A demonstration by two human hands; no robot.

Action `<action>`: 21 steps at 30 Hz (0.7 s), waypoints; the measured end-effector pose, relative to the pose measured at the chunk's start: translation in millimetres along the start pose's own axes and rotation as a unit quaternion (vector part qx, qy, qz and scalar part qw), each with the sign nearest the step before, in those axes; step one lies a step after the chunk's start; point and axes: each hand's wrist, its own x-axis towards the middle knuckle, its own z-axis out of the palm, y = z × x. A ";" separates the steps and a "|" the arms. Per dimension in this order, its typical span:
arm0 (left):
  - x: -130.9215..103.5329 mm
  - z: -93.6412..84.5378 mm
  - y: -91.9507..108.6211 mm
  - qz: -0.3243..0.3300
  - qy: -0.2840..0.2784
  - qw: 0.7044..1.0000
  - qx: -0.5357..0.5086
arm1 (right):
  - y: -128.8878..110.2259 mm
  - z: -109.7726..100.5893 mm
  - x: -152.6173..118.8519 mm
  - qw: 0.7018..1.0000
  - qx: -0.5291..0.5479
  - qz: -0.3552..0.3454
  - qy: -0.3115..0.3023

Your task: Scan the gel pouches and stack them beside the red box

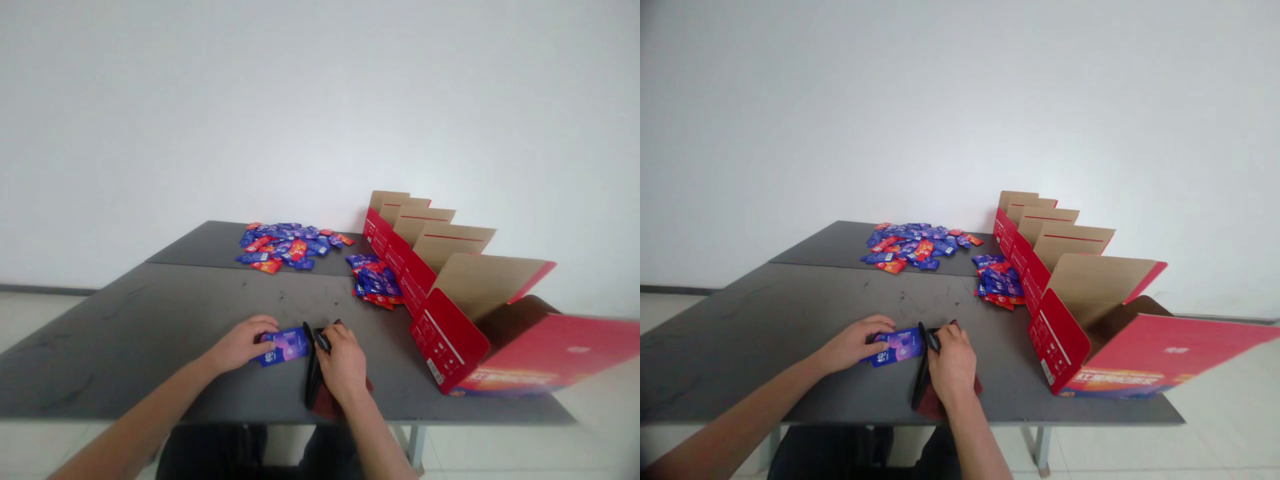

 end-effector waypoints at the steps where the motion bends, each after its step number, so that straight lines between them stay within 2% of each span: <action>1: -2.6 0.6 -0.7 -0.001 0.003 1.000 0.009 | -9.7 3.1 1.9 1.000 -0.001 -0.012 0.000; 6: -15.7 3.5 -0.9 -0.008 0.039 0.998 0.038 | -54.9 23.7 15.7 0.993 -0.024 -0.105 -0.037; 10: -25.2 9.6 1.6 -0.017 0.078 0.995 0.067 | -67.5 36.2 24.0 0.988 -0.058 -0.126 -0.071; 16: -25.4 15.1 5.4 -0.017 0.092 0.992 0.086 | -71.0 39.6 23.7 0.985 -0.081 -0.125 -0.083; 19: -25.1 16.8 8.7 -0.012 0.088 0.993 0.082 | -55.0 30.5 26.6 0.985 -0.082 -0.124 -0.082; 21: -25.7 19.1 11.2 -0.008 0.084 0.993 0.082 | -37.5 18.6 31.9 0.989 -0.098 -0.081 -0.078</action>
